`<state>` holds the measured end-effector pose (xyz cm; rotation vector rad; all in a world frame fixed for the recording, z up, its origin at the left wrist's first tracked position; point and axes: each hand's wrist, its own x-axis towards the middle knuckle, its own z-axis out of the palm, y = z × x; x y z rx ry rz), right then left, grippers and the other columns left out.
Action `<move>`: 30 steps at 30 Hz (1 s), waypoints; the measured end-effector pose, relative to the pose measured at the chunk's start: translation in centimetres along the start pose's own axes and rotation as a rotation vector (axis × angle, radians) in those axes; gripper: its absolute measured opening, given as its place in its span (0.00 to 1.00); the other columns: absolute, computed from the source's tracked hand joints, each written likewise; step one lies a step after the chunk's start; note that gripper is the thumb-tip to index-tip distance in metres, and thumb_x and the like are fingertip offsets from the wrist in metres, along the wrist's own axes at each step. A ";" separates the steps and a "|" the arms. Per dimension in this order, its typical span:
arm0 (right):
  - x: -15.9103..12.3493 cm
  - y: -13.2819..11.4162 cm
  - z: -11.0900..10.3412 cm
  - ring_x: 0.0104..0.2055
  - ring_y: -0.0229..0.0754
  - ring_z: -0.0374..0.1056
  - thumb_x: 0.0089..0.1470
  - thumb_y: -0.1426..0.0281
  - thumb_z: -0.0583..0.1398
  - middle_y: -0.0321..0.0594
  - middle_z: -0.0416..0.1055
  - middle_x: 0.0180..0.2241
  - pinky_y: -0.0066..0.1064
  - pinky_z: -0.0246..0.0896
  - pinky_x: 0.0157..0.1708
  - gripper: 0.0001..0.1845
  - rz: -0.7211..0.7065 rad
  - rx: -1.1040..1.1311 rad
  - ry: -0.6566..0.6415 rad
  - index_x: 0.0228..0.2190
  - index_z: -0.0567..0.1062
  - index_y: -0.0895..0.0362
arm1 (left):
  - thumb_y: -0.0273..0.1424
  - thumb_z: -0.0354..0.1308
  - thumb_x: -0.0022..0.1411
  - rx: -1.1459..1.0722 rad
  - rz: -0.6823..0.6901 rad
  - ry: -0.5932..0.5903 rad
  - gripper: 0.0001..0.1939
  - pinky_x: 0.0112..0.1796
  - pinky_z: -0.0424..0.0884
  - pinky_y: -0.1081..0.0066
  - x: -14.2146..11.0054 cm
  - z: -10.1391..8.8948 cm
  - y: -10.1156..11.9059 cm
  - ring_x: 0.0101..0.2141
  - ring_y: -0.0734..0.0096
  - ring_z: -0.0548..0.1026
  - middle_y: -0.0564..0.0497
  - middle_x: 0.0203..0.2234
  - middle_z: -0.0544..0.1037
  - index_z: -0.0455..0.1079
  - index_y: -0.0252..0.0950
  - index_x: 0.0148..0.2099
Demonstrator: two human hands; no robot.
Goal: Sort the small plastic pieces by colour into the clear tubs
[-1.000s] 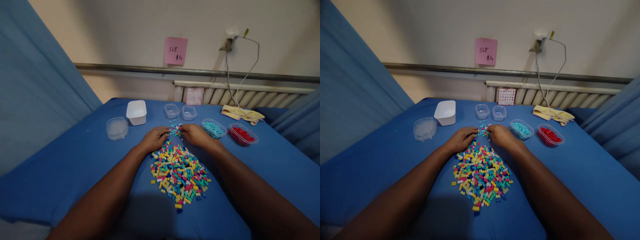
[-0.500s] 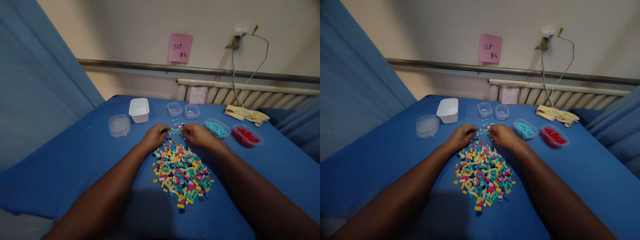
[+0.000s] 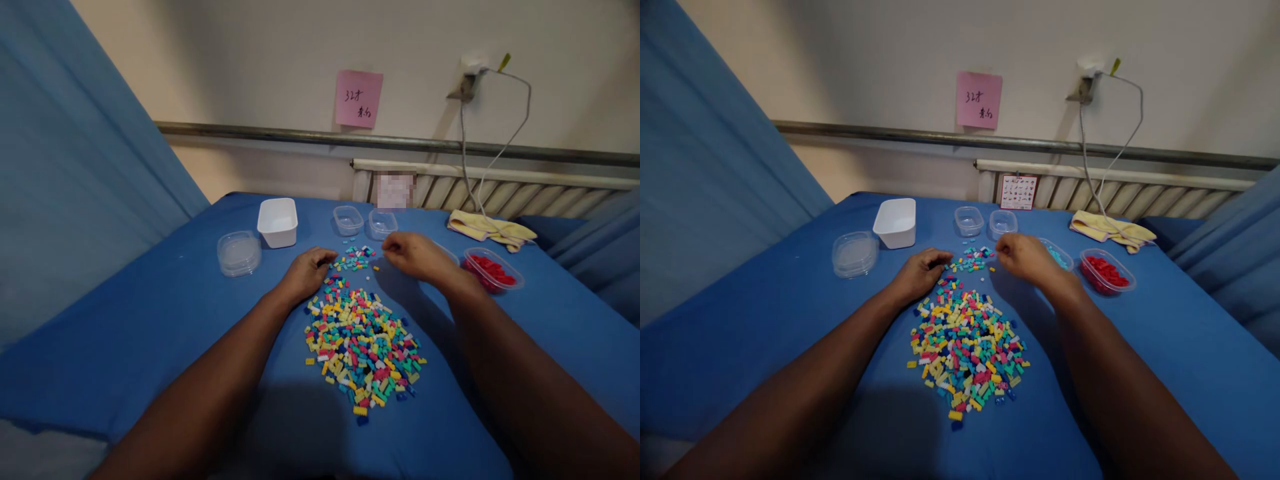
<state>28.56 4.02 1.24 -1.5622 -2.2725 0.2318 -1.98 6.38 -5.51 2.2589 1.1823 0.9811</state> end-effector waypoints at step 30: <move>-0.8 -6.1 2.6 0.50 0.47 0.74 0.68 0.70 0.59 0.44 0.80 0.47 0.39 0.69 0.52 0.14 -0.394 0.312 0.199 0.51 0.80 0.52 | 0.39 0.79 0.51 -1.109 -0.458 0.169 0.24 0.42 0.77 0.70 -0.4 2.1 7.1 0.33 0.71 0.80 0.47 0.36 0.84 0.78 0.33 0.46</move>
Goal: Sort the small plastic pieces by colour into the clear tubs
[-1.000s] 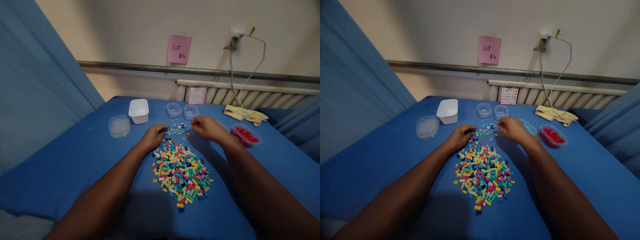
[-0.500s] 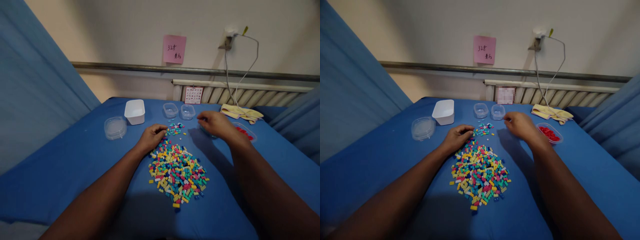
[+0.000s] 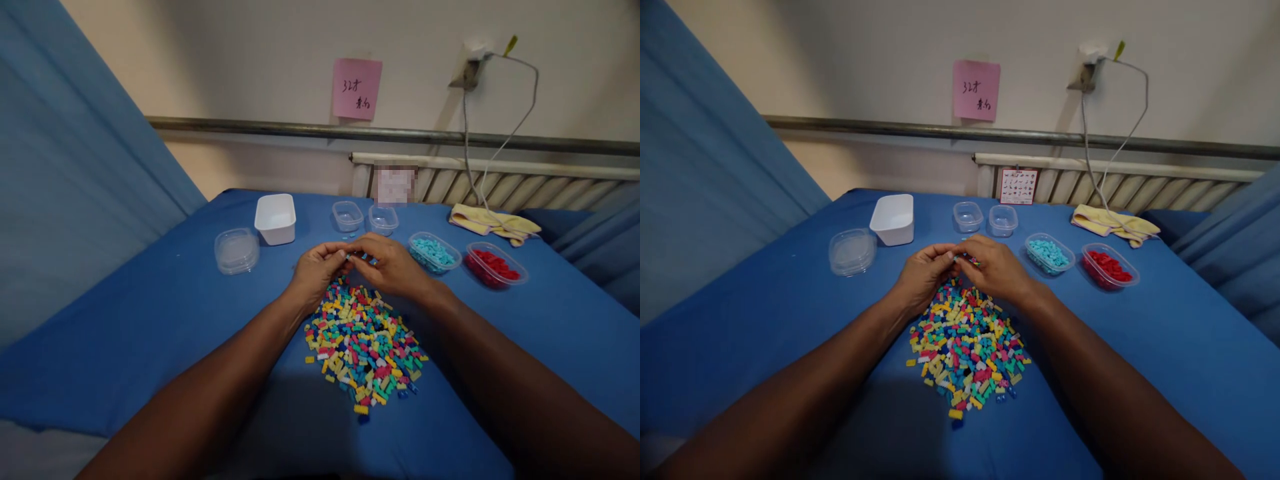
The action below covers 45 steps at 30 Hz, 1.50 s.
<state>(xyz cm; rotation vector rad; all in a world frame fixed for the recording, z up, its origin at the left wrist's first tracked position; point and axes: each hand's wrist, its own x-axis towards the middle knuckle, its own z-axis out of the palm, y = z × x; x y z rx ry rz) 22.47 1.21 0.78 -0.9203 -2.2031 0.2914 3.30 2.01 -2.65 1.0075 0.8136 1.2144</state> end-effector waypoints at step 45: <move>-1.0 4.5 0.7 0.45 0.48 0.78 0.63 0.71 0.59 0.45 0.84 0.45 0.32 0.64 0.42 0.13 0.366 -0.370 -0.321 0.45 0.83 0.54 | 0.30 0.61 0.67 1.455 0.466 -0.110 0.08 0.53 0.70 0.53 1.9 -3.3 -0.9 0.48 0.52 0.76 0.44 0.44 0.80 0.81 0.39 0.45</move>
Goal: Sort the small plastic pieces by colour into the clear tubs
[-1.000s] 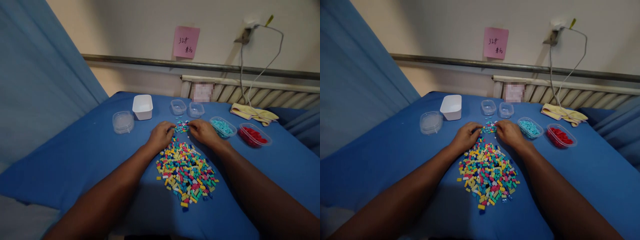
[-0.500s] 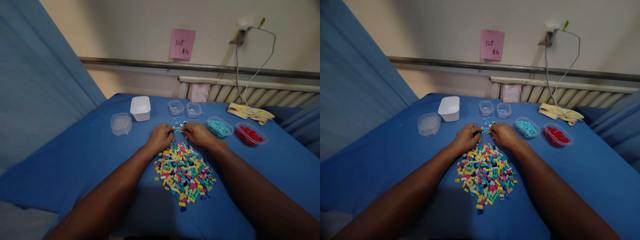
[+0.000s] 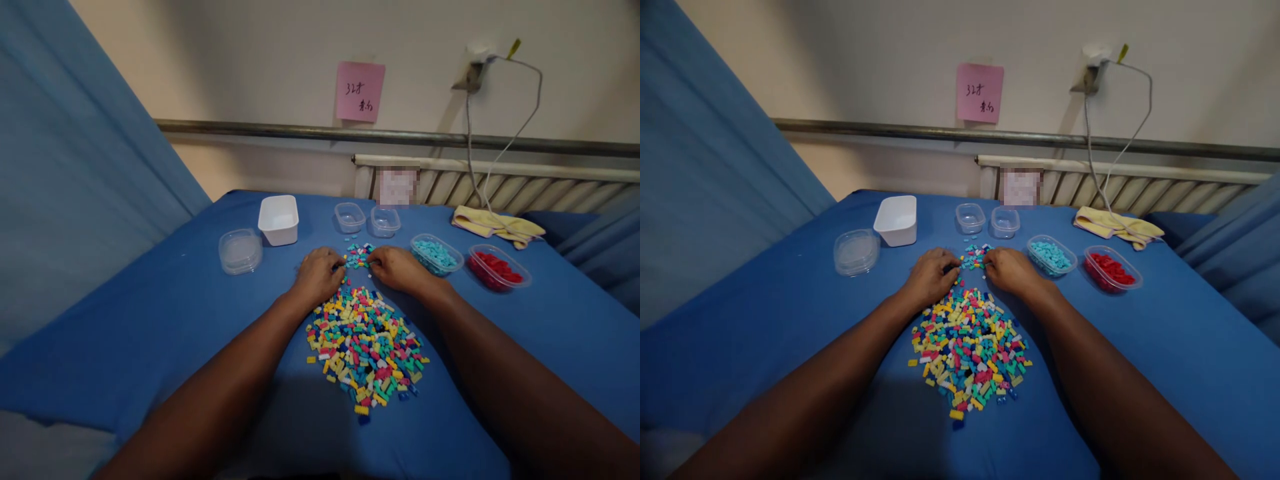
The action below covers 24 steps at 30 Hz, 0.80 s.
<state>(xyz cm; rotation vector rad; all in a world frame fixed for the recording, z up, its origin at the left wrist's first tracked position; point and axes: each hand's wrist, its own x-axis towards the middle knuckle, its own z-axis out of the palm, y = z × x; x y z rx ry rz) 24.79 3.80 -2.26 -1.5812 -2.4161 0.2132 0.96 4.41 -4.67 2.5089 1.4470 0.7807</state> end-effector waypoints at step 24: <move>-2.5 8.1 -7.7 0.46 0.57 0.78 0.64 0.66 0.59 0.50 0.84 0.45 0.40 0.67 0.42 0.18 0.388 -0.223 0.222 0.49 0.85 0.53 | 0.30 0.58 0.73 0.106 0.141 -0.090 0.09 0.52 0.68 0.56 0.5 -0.3 0.8 0.49 0.53 0.76 0.46 0.45 0.83 0.81 0.38 0.47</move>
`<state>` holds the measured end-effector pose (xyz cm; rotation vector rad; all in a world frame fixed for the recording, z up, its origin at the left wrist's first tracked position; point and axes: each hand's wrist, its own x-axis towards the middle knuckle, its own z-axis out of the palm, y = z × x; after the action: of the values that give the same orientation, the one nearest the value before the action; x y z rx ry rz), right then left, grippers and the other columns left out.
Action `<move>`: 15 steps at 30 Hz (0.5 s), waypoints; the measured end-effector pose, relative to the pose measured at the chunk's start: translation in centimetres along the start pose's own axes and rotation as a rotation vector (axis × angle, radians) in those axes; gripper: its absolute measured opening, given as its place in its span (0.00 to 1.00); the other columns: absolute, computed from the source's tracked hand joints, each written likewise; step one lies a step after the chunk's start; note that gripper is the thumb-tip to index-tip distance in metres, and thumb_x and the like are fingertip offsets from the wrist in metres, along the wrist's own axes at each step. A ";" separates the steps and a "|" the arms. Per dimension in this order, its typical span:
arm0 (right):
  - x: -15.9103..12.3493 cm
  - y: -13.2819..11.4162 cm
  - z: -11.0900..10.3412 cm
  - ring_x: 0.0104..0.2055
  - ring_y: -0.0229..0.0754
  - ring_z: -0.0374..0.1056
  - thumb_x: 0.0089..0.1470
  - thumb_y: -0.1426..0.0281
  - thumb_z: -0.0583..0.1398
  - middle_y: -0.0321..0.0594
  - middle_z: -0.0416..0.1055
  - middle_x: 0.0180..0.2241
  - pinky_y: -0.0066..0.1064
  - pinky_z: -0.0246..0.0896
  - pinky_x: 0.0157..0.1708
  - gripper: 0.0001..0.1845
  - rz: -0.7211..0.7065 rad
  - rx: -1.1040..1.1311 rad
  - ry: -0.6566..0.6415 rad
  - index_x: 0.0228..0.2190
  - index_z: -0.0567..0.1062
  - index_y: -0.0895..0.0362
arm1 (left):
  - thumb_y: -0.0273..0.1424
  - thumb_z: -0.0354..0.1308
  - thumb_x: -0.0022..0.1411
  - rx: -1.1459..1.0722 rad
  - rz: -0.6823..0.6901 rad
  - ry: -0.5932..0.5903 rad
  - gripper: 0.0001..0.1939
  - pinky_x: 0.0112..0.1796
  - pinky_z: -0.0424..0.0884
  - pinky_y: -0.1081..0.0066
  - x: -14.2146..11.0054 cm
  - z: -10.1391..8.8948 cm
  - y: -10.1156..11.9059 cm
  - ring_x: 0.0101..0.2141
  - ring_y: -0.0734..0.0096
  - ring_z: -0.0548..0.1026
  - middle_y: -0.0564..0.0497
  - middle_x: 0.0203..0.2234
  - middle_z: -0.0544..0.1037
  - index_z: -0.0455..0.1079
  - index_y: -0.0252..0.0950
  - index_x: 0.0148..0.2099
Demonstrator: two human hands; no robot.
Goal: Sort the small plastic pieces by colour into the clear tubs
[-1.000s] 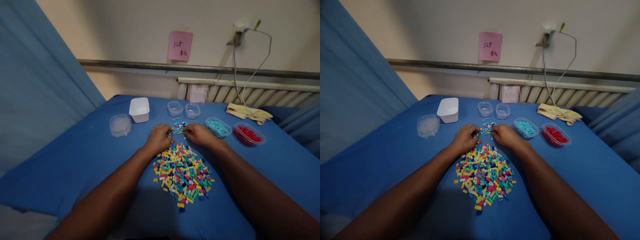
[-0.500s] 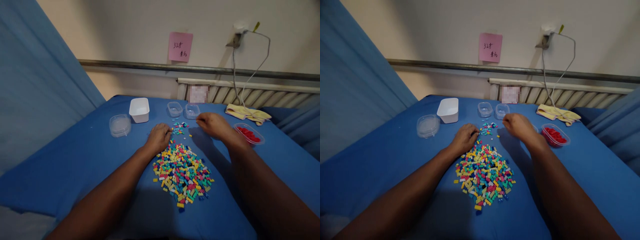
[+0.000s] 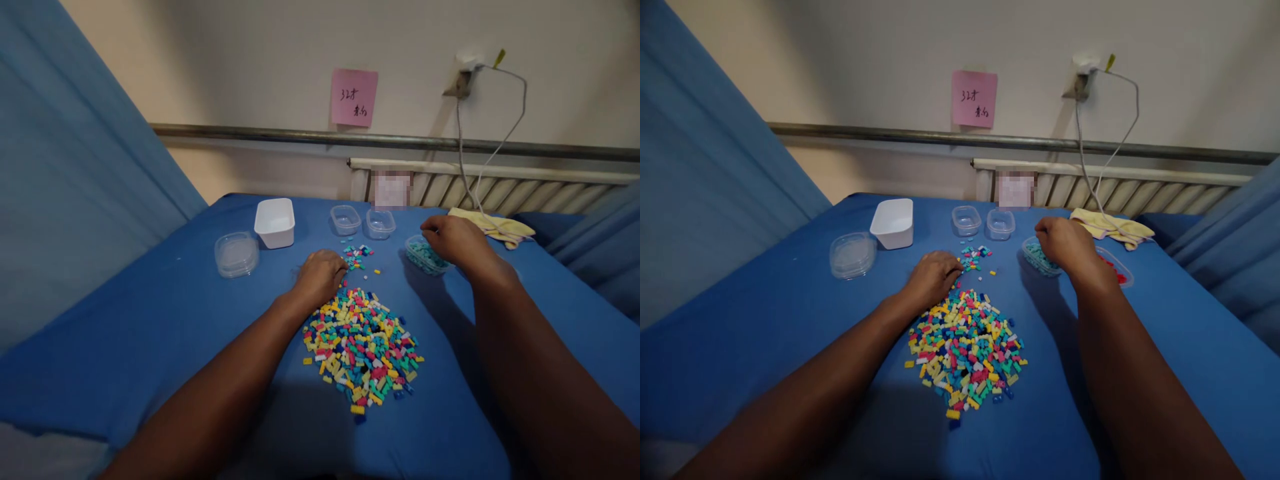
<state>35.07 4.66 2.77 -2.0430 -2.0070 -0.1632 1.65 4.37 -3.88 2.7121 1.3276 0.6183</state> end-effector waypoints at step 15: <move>-1.3 -5.0 0.1 0.46 0.52 0.80 0.65 0.67 0.62 0.46 0.84 0.46 0.38 0.69 0.46 0.14 -0.272 0.211 -0.024 0.48 0.84 0.55 | 0.33 0.58 0.71 -0.270 -0.094 0.076 0.10 0.52 0.68 0.54 0.1 -1.0 -0.2 0.47 0.53 0.77 0.45 0.44 0.83 0.81 0.37 0.46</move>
<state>30.06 3.42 2.86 -1.6497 -2.2059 0.0196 1.18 4.45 -2.95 2.4208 1.2746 0.8317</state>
